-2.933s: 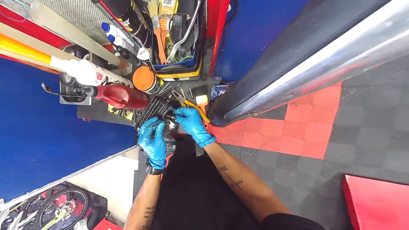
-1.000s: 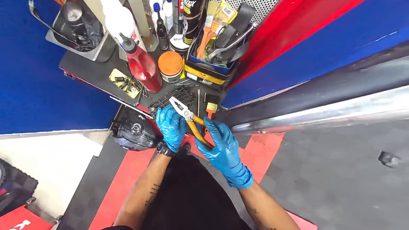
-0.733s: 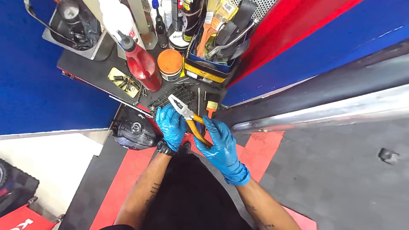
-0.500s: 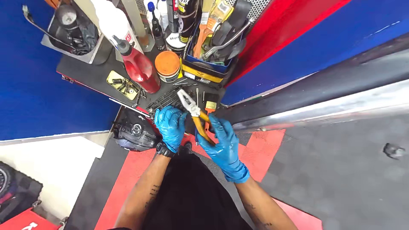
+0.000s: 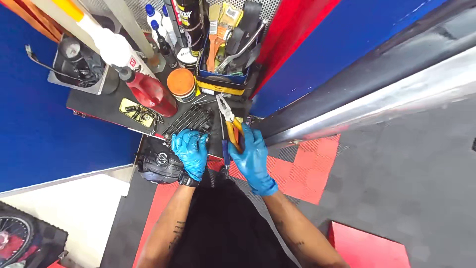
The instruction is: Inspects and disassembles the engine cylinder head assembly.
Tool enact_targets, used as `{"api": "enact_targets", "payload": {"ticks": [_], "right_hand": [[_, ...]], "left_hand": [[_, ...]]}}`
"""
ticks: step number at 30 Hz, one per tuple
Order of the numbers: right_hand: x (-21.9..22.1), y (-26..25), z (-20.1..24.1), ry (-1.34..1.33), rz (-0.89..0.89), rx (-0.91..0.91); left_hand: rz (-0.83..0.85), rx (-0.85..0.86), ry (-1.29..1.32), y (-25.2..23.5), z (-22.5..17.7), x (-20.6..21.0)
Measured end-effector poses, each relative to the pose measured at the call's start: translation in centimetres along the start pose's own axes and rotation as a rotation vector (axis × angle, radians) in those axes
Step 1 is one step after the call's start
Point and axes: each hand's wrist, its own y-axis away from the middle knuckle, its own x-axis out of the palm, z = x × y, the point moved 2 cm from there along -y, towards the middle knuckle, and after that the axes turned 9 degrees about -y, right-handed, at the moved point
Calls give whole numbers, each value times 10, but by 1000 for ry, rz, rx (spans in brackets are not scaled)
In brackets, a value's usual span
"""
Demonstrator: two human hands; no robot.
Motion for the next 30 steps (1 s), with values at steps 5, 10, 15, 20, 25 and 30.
{"api": "enact_targets", "payload": {"ticks": [5, 10, 15, 20, 25, 30], "right_hand": [[49, -28, -17, 95, 204, 306], [83, -34, -27, 104, 119, 299], [66, -18, -8, -35, 48, 69], [75, -24, -6, -738, 309, 296], [76, -41, -7, -816, 385, 359], [81, -48, -8, -796, 423, 453]], "left_hand": [[-6, 25, -1, -2, 0, -1], [7, 42, -14, -3, -1, -2], [15, 68, 4, -4, 1, -4], [22, 77, 84, -6, 2, -6], [45, 61, 167, -7, 1, -11], [50, 20, 233, -9, 2, -15]]}}
